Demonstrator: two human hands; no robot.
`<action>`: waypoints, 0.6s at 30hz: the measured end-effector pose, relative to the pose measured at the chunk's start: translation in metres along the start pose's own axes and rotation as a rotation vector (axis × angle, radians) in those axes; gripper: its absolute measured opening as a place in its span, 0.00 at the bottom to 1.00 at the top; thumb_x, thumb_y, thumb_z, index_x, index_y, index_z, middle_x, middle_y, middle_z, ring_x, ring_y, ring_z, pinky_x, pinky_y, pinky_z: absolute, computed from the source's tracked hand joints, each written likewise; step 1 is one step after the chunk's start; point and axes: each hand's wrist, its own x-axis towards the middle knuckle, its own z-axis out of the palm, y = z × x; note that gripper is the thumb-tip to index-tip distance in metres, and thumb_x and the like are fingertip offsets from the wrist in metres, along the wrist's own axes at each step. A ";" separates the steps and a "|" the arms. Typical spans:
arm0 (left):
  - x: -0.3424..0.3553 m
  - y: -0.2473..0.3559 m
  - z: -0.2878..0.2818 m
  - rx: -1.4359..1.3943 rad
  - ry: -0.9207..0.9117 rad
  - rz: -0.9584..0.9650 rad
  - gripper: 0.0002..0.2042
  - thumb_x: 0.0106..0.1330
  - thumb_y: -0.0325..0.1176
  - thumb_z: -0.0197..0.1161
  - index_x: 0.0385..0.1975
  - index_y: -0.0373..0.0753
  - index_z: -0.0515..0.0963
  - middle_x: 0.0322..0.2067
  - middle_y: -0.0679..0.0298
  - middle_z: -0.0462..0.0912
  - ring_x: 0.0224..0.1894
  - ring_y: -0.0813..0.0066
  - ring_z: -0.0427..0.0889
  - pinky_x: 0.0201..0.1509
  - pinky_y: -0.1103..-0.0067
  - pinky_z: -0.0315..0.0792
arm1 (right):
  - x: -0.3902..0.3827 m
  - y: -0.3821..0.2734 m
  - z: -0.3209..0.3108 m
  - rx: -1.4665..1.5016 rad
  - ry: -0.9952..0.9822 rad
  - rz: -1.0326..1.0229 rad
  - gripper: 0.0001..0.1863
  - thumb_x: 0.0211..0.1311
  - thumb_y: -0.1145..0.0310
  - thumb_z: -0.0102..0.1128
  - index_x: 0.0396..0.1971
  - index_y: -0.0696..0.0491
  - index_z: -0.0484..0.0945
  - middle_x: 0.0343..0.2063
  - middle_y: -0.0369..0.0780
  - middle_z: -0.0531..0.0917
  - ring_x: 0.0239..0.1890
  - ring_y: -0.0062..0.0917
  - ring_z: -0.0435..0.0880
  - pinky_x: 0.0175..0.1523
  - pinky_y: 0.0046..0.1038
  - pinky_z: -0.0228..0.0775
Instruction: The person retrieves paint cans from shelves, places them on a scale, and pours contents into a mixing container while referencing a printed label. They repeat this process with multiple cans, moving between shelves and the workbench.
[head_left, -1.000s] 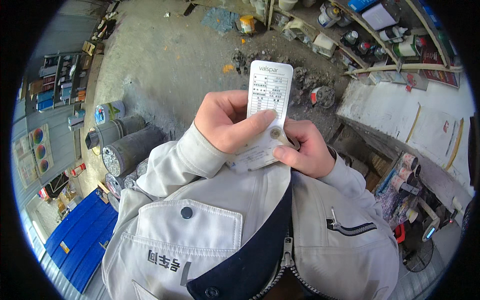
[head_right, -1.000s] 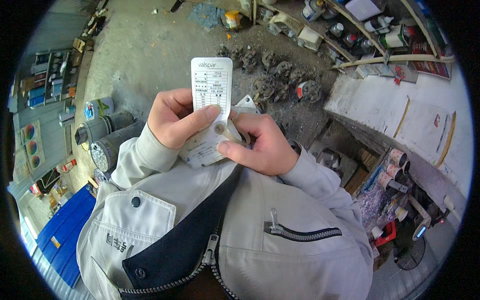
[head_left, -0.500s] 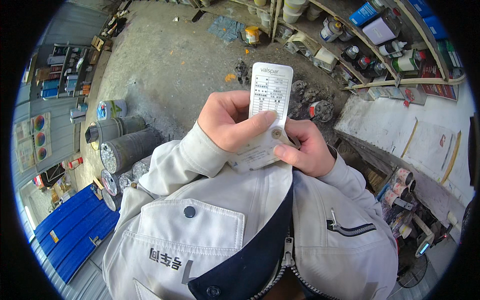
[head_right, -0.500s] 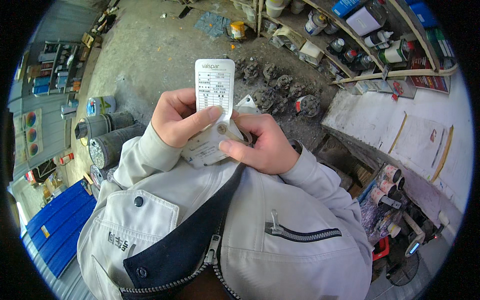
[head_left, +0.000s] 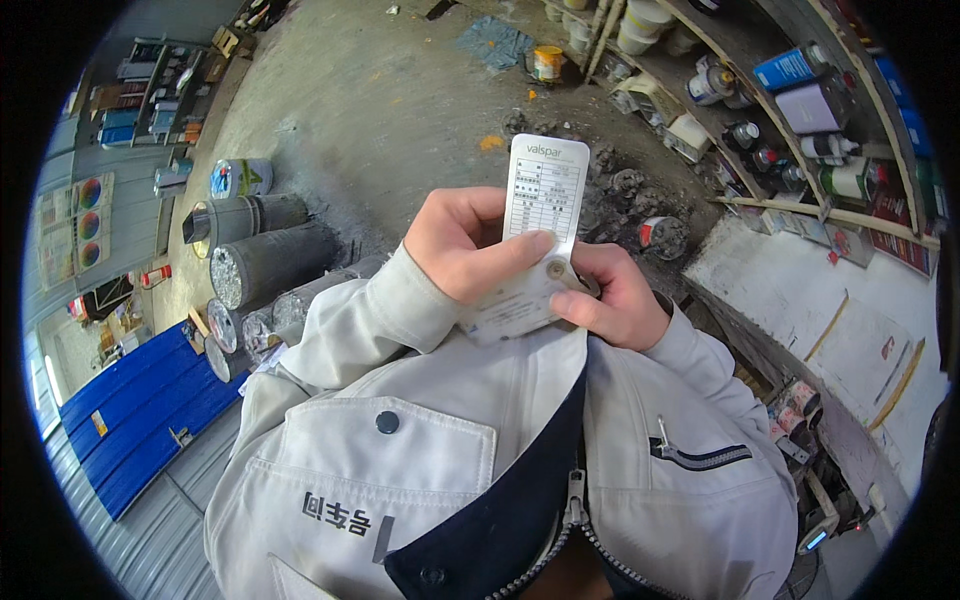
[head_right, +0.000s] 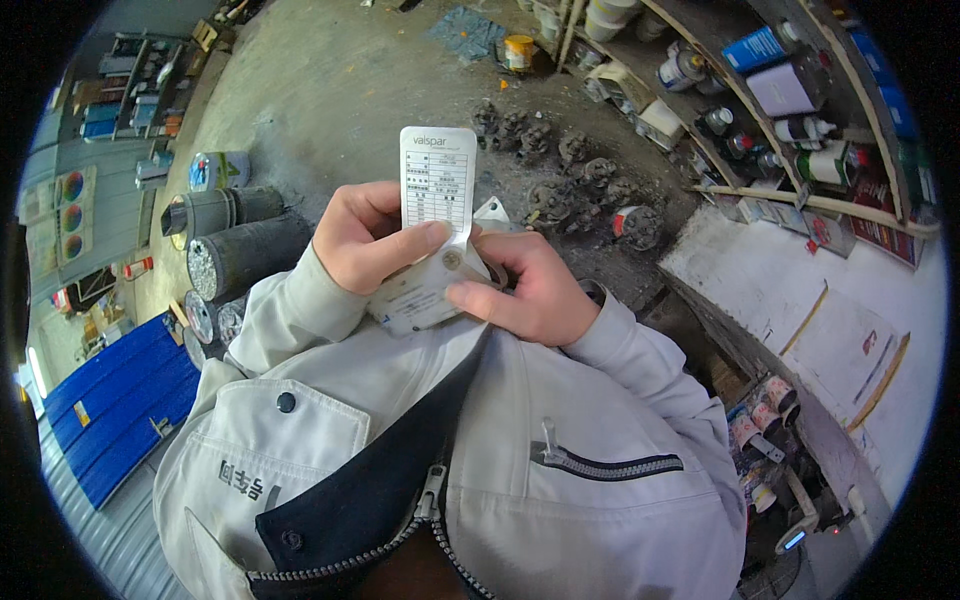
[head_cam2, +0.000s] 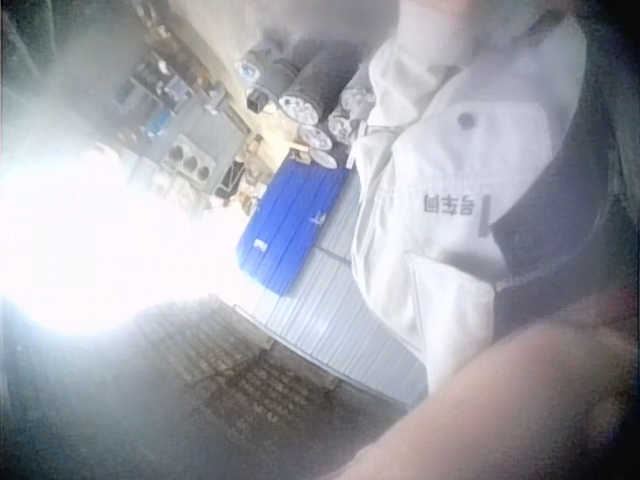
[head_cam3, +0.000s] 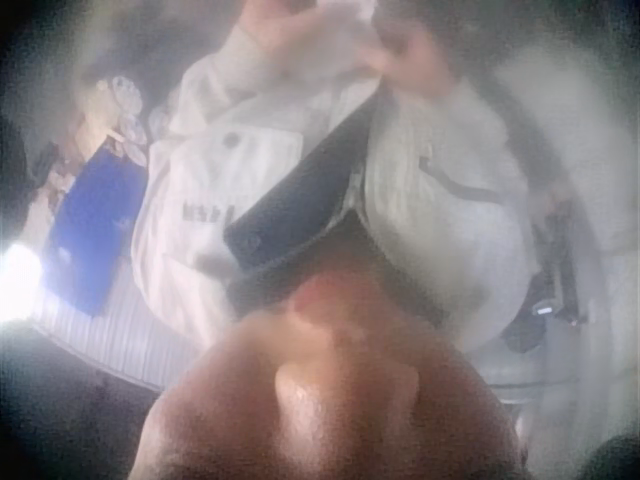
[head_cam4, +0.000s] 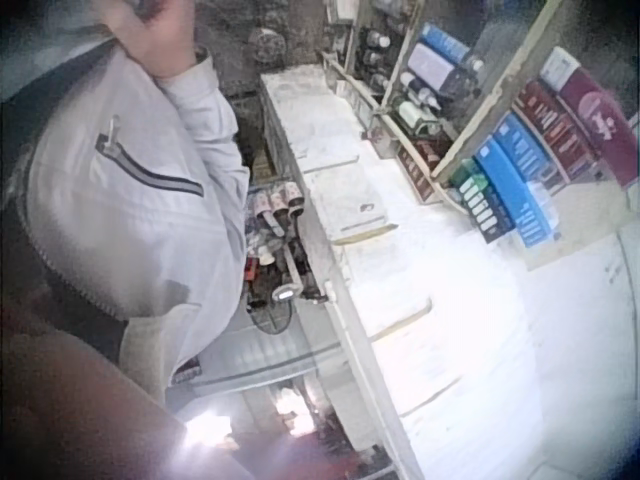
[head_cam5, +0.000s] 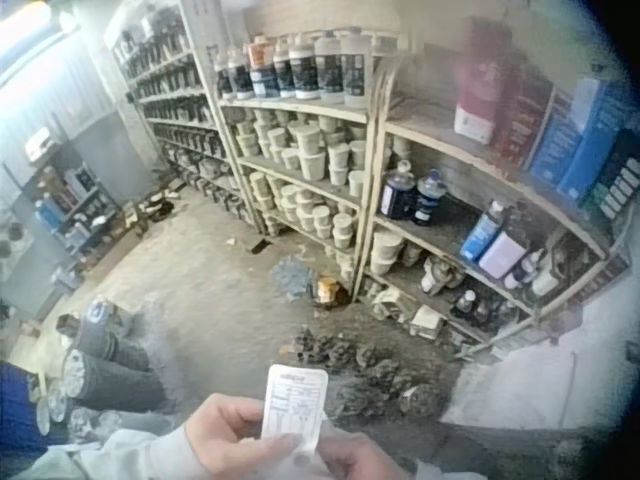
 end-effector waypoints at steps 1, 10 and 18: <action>-0.001 0.002 -0.009 -0.014 0.009 0.010 0.12 0.65 0.24 0.63 0.47 0.28 0.80 0.41 0.57 0.86 0.43 0.73 0.85 0.49 0.78 0.78 | 0.008 0.001 0.003 0.009 -0.011 0.012 0.17 0.60 0.62 0.64 0.37 0.63 0.80 0.32 0.38 0.81 0.34 0.17 0.76 0.39 0.24 0.68; -0.003 0.020 -0.135 0.023 0.091 0.098 0.11 0.65 0.27 0.66 0.45 0.32 0.83 0.38 0.64 0.87 0.38 0.82 0.82 0.40 0.82 0.76 | 0.128 -0.005 0.043 -0.035 -0.193 0.068 0.28 0.64 0.66 0.64 0.62 0.60 0.69 0.53 0.39 0.79 0.55 0.22 0.75 0.61 0.30 0.68; -0.030 0.046 -0.305 -0.132 0.223 0.237 0.13 0.64 0.32 0.67 0.45 0.30 0.83 0.38 0.62 0.87 0.38 0.80 0.83 0.43 0.79 0.77 | 0.321 0.069 0.056 0.289 -0.085 0.232 0.41 0.70 0.34 0.34 0.53 0.59 0.77 0.38 0.39 0.85 0.38 0.22 0.81 0.44 0.25 0.72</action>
